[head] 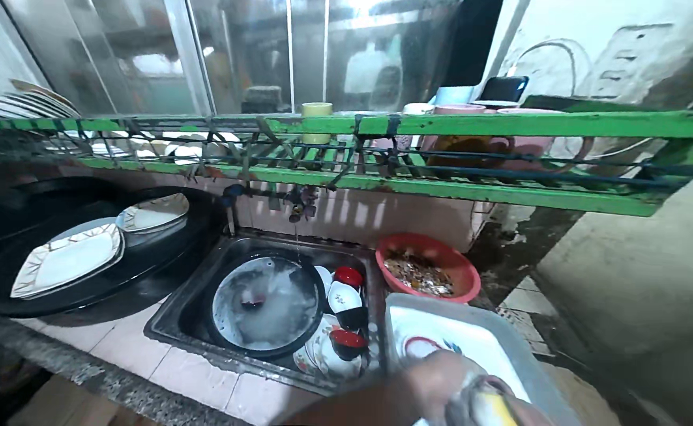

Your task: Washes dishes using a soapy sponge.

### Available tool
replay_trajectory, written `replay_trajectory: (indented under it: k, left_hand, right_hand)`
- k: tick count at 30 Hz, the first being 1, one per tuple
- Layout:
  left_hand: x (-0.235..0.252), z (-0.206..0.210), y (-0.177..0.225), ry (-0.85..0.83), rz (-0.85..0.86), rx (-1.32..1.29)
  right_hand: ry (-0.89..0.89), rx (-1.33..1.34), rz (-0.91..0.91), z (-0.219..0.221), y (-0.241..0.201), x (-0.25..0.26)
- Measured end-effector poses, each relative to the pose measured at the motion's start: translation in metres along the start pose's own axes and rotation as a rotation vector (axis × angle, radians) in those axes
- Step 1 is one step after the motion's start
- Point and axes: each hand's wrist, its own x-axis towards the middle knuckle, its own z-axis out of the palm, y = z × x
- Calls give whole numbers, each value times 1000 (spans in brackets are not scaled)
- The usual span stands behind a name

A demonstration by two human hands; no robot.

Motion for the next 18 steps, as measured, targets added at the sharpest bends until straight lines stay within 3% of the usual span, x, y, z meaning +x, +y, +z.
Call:
replay_trajectory:
  k: [1, 2, 4, 6, 7, 9, 11, 13, 15, 18]
  left_hand:
    - [2, -1, 1, -15, -35, -43]
    - [2, 2, 0, 8, 38, -5]
    - [4, 12, -10, 91, 415, 245]
    - [5, 22, -16, 172, 686, 395]
    - [2, 23, -15, 185, 689, 395]
    - [-5, 18, -4, 85, 459, 293]
    - [-2, 1, 2, -99, 145, 143]
    - [-1, -12, 1, -185, 12, 19]
    - [-3, -12, 3, -189, -4, -112]
    - [-14, 14, 19, 15, 147, -140]
  right_hand:
    - [16, 43, 28, 0, -1, -1]
    - [61, 178, 153, 1, 2, -3]
    - [228, 581, 449, 3, 18, -2]
    - [309, 809, 498, 2, 26, 1]
    - [287, 742, 452, 1, 27, 1]
    - [74, 311, 303, -10, 8, -2]
    - [-205, -58, -38, -24, -2, -1]
    - [-298, -306, -311, -35, -11, 6]
    - [-167, -414, -408, -41, -8, 10]
    - [181, -380, -232, -24, 0, 13]
